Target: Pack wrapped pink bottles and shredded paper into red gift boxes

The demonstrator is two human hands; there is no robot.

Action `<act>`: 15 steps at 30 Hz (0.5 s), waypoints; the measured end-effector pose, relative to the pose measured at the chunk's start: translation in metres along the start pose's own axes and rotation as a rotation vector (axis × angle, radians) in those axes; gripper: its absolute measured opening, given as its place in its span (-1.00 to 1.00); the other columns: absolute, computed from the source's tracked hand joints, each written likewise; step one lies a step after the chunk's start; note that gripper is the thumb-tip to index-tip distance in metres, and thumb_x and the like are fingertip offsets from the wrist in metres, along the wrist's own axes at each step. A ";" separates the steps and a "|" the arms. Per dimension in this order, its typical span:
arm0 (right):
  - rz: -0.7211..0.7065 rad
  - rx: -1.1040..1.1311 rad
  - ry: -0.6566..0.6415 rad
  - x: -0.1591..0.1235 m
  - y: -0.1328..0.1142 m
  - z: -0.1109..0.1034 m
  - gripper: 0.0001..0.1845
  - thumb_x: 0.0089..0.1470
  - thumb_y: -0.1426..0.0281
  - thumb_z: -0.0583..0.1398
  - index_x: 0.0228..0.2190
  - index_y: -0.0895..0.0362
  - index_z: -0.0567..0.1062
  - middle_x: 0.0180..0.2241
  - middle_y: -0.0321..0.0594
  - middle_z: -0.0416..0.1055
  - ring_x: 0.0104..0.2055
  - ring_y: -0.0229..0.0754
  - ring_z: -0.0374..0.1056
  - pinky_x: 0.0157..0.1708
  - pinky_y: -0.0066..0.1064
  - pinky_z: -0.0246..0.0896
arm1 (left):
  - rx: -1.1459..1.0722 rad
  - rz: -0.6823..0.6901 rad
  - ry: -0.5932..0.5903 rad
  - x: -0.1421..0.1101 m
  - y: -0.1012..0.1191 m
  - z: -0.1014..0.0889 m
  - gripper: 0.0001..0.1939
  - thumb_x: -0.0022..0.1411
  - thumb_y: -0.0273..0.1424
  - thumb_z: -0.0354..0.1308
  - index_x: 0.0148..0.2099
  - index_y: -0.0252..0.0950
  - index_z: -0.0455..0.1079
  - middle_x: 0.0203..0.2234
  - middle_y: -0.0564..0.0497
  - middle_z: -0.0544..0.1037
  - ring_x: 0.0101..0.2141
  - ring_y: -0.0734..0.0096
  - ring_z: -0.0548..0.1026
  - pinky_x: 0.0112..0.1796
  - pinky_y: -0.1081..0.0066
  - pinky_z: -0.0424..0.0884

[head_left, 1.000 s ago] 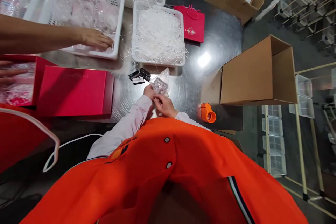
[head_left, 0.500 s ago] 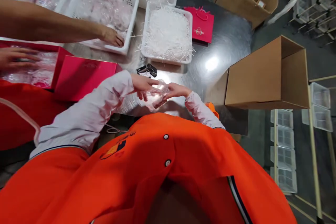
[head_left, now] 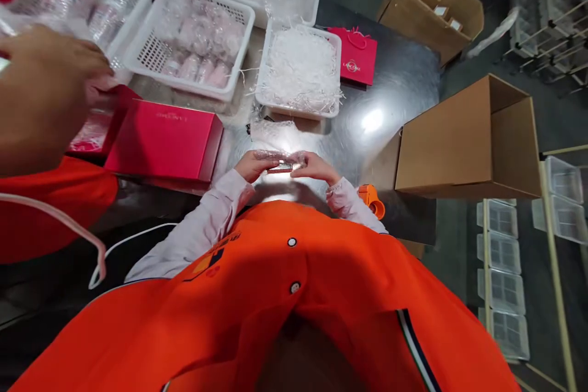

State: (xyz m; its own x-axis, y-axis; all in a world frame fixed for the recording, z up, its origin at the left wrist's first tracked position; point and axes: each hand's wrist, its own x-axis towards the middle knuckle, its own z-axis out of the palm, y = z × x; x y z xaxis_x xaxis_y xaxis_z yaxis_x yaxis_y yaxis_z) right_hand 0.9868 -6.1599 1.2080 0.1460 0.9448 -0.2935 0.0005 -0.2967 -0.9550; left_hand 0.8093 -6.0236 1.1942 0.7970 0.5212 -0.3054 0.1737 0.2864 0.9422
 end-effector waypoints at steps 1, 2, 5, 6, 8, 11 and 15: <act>-0.026 -0.035 0.055 -0.001 0.001 0.005 -0.43 -0.27 0.15 0.60 -0.31 0.19 0.55 -0.34 -0.25 0.55 -0.23 -0.14 0.52 -0.31 -0.45 0.45 | 0.015 0.010 0.028 0.000 0.000 -0.002 -0.39 -0.27 -0.04 0.63 -0.28 -0.41 0.64 -0.28 -0.19 0.71 -0.16 0.02 0.65 0.08 0.02 0.56; -0.031 -0.046 0.113 -0.002 0.002 0.011 -0.46 -0.27 0.21 0.60 -0.31 0.18 0.55 -0.34 -0.26 0.54 -0.25 -0.16 0.51 -0.33 -0.47 0.44 | 0.043 0.013 0.024 0.000 0.002 -0.007 -0.42 -0.28 -0.03 0.62 -0.32 -0.39 0.64 -0.31 -0.17 0.71 -0.15 0.01 0.65 0.10 0.02 0.55; 0.087 0.056 0.220 0.002 0.004 0.026 -0.68 0.00 0.30 0.45 -0.28 0.17 0.50 -0.41 -0.30 0.50 -0.40 -0.22 0.50 -0.52 -0.52 0.34 | 0.180 0.074 -0.098 -0.005 0.010 -0.026 -0.43 -0.17 0.02 0.57 -0.29 -0.37 0.68 -0.25 -0.17 0.72 -0.05 -0.03 0.64 0.17 0.06 0.50; 0.146 0.104 0.227 0.004 0.004 0.030 -0.75 0.06 0.34 0.39 -0.25 0.16 0.49 -0.43 -0.31 0.48 -0.45 -0.24 0.49 -0.56 -0.53 0.31 | 0.226 0.094 -0.126 -0.008 0.012 -0.030 -0.42 -0.14 0.01 0.57 -0.23 -0.38 0.69 -0.19 -0.18 0.72 -0.02 -0.02 0.63 0.18 0.07 0.49; 0.262 0.187 0.195 0.007 0.003 0.032 -0.76 0.10 0.42 0.31 -0.16 0.15 0.48 -0.42 -0.31 0.50 -0.50 -0.24 0.48 -0.60 -0.53 0.32 | 0.272 0.105 -0.101 -0.015 0.009 -0.032 -0.39 -0.15 -0.06 0.60 -0.14 -0.40 0.69 -0.12 -0.17 0.72 0.00 0.02 0.62 0.17 0.10 0.50; 0.296 0.275 0.017 0.007 0.001 0.025 -0.52 0.00 0.44 0.34 0.00 0.10 0.48 -0.17 -0.23 0.58 -0.31 -0.17 0.57 -0.37 -0.39 0.55 | 0.201 0.038 0.005 -0.021 -0.002 -0.026 -0.41 -0.20 -0.12 0.62 -0.18 -0.42 0.65 -0.19 -0.15 0.71 -0.08 0.07 0.64 0.08 0.13 0.58; -0.013 0.128 -0.067 0.004 0.004 0.019 -0.24 -0.29 0.41 0.55 0.02 0.12 0.54 0.09 -0.15 0.54 0.14 -0.01 0.47 0.20 -0.23 0.42 | 0.057 -0.170 0.068 -0.019 -0.015 -0.024 -0.35 -0.17 -0.14 0.56 -0.06 -0.44 0.63 -0.20 -0.16 0.71 -0.22 0.07 0.66 -0.26 0.16 0.67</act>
State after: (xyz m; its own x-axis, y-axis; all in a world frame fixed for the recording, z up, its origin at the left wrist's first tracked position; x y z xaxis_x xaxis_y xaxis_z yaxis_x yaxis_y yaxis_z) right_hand 0.9686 -6.1545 1.2020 0.0804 0.9568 -0.2793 -0.1246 -0.2684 -0.9552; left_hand 0.7773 -6.0188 1.1825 0.7126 0.5228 -0.4678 0.3370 0.3297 0.8819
